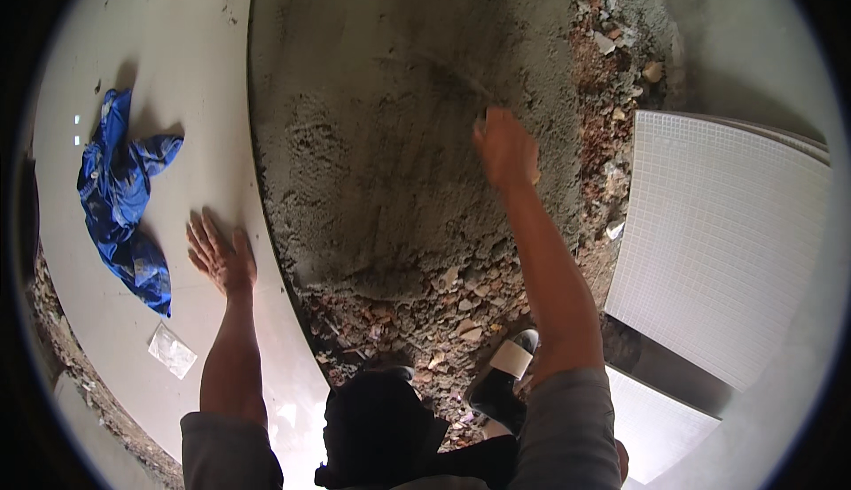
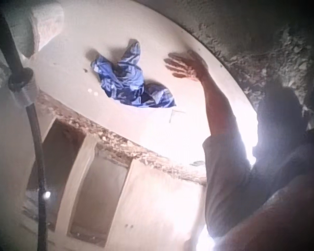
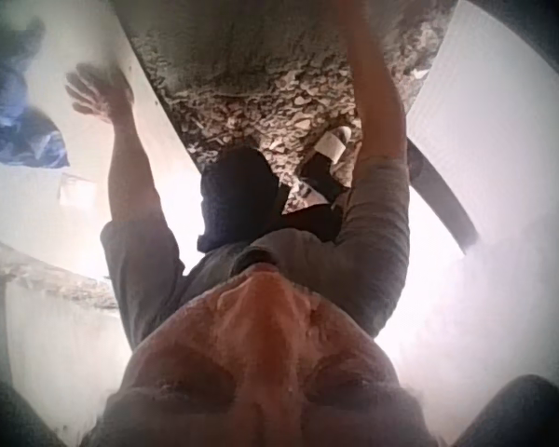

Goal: The person spreads cement on the floor using a trowel, then places a large white tile onto the cement and taps it with a rubber mallet to secure it.

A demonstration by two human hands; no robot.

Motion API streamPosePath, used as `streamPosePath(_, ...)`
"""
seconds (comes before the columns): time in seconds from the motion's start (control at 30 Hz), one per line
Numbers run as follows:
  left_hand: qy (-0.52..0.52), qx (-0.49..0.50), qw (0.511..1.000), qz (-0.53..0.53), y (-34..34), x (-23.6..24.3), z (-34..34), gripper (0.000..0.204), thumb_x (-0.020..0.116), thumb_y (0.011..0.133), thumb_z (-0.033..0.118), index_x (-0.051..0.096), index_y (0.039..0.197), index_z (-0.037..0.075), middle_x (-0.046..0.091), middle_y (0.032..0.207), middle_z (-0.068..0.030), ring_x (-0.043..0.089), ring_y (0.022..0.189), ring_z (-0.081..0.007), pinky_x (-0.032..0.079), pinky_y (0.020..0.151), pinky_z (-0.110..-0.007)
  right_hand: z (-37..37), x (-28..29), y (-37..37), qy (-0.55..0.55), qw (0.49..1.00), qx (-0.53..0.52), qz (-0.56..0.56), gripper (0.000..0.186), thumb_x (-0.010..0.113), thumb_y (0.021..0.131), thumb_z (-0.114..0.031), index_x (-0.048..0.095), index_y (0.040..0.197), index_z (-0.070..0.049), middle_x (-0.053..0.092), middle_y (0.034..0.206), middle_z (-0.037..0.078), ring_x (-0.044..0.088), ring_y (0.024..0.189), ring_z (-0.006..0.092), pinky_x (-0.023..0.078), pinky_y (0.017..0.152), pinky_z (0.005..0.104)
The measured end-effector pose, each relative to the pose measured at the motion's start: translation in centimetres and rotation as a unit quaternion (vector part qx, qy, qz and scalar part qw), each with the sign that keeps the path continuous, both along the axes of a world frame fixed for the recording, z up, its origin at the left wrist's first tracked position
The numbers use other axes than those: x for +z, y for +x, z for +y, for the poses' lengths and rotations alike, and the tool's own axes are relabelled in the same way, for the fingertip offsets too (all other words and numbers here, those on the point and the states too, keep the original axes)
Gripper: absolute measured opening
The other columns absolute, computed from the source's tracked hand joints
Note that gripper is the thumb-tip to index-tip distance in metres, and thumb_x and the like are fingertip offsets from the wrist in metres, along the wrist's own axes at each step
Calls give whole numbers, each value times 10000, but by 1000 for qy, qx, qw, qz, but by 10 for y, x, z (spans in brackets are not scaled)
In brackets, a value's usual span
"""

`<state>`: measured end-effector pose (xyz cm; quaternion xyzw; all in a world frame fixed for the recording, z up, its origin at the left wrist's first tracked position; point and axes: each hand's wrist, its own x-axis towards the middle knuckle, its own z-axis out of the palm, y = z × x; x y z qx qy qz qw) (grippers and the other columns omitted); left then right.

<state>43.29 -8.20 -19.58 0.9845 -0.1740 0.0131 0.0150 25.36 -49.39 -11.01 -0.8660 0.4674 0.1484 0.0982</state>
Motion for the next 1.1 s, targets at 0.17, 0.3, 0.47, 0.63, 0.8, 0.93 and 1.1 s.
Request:
streamPosePath(0.17, 19, 28, 999, 14, 0, -4, 0, 739, 517, 871, 456, 219, 1489, 180, 159, 1563, -50, 85, 1445, -270, 29, 1146, -499, 112, 7, -106, 17, 974, 219, -48, 147, 617, 821, -164, 591, 821, -20, 599, 814, 138, 609, 767, 316, 499, 661, 424)
streamPosePath(0.3, 5, 30, 999, 17, 0, -5, 3, 761, 498, 873, 497, 180, 1499, 202, 123, 1571, -41, 60, 1449, -261, 15, 1151, -495, 177, 14, -177, 91, 966, 236, -43, 166, 662, 787, -176, 584, 858, -47, 571, 822, 98, 597, 757, 288, 492, 642, 413)
streamPosePath(0.47, 1, 26, 1000, 17, -1, -7, 4, 727, 402, 908, 536, 148, 1505, 208, 97, 1576, -44, 35, 1452, -264, 6, 1148, -504, 198, 2, -154, 93, 981, 149, -82, 234, 664, 810, -198, 576, 946, -29, 553, 858, 112, 596, 770, 294, 491, 644, 418)
streamPosePath(0.63, -17, -15, 1000, 13, -8, -5, 19, 671, 374, 941, 499, 146, 1505, 215, 114, 1571, -47, 74, 1447, -278, 48, 1148, -507, 240, 0, -117, 45, 970, 224, -85, 318, 610, 883, -209, 526, 1124, -20, 511, 1024, 160, 579, 873, 336, 473, 672, 451)
streamPosePath(0.8, -10, -78, 995, 56, -39, 4, 63, 664, 332, 951, 498, 139, 1507, 191, 97, 1573, -54, 83, 1445, -295, 43, 1151, -513, 282, -13, -109, 98, 972, 194, -89, 344, 594, 889, -187, 501, 1184, -35, 497, 1044, 155, 578, 883, 342, 489, 692, 464)
streamPosePath(0.93, -9, -76, 995, 63, -75, 7, 94, 689, 352, 941, 496, 155, 1501, 146, 112, 1569, -77, 95, 1442, -305, 42, 1149, -517, 301, 0, -147, 137, 956, 254, -57, 361, 594, 873, -168, 501, 1207, -67, 518, 1009, 170, 573, 900, 355, 503, 709, 469)
streamPosePath(1.1, -13, -63, 994, 83, -82, 9, 98, 693, 335, 944, 497, 147, 1501, 130, 101, 1572, -71, 57, 1449, -287, 6, 1153, -510, 301, 43, -206, 205, 944, 241, -93, 361, 609, 854, -229, 530, 1165, -63, 570, 939, 175, 596, 887, 363, 497, 713, 465)
